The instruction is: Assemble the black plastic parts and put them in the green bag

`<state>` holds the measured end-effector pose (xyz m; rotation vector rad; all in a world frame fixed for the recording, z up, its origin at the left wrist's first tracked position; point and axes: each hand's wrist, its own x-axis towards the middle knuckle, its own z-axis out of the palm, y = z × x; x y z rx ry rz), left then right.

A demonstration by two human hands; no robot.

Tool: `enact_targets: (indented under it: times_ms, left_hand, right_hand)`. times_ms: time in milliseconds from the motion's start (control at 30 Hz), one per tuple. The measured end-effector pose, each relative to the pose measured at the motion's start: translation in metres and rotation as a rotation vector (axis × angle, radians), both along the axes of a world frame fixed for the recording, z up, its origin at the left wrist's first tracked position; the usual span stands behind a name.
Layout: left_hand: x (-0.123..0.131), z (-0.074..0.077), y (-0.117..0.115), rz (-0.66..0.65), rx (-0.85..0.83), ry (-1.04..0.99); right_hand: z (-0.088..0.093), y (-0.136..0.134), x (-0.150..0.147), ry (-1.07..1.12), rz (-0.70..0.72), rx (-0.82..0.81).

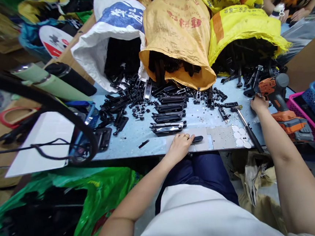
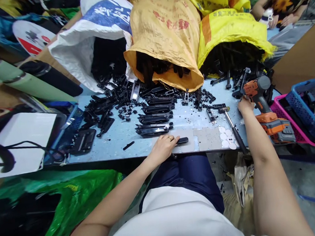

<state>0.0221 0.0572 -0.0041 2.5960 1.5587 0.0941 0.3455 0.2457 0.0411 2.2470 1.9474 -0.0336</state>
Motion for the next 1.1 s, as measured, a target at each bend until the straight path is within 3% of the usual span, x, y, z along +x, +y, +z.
enact_targets:
  times_ms: [100, 167, 300, 400, 500, 600, 700, 800, 867, 967, 1100]
  left_hand:
    - [-0.002, -0.001, -0.001, 0.012, -0.005, -0.016]
    - [-0.003, -0.001, -0.002, 0.016, -0.011, -0.019]
    - [0.0, -0.003, 0.0, 0.026, -0.023, -0.052]
    - [0.004, -0.005, 0.003, 0.013, -0.043, -0.081]
    - [0.004, -0.006, 0.005, 0.027, -0.075, -0.072]
    - [0.0, -0.004, 0.005, 0.065, -0.102, -0.078]
    - [-0.001, -0.001, 0.005, 0.069, -0.143, -0.107]
    - [0.002, 0.003, 0.007, 0.067, -0.191, -0.128]
    - [0.005, 0.006, 0.009, 0.068, -0.219, -0.136]
    - [0.008, 0.011, 0.011, 0.064, -0.238, -0.155]
    - [0.008, 0.01, 0.01, 0.026, -0.212, -0.185]
  right_hand:
    - [0.002, -0.009, -0.011, -0.029, -0.121, -0.015]
    - [0.003, -0.02, -0.019, -0.018, -0.111, -0.03]
    - [0.003, -0.037, -0.024, 0.052, 0.064, -0.16]
    - [0.001, -0.041, -0.014, -0.051, 0.191, -0.133]
    - [0.002, -0.042, 0.0, -0.169, 0.411, -0.037]
    - [0.005, -0.056, -0.003, -0.134, 0.709, 0.016]
    - [0.001, -0.091, -0.032, 0.015, 0.999, -0.014]
    - [-0.011, -0.13, -0.077, 0.115, 1.214, -0.165]
    - [-0.021, -0.146, -0.102, 0.1, 1.224, -0.219]
    - [-0.028, -0.153, -0.12, 0.041, 1.104, -0.26]
    - [-0.021, -0.155, -0.125, -0.008, 1.019, -0.261]
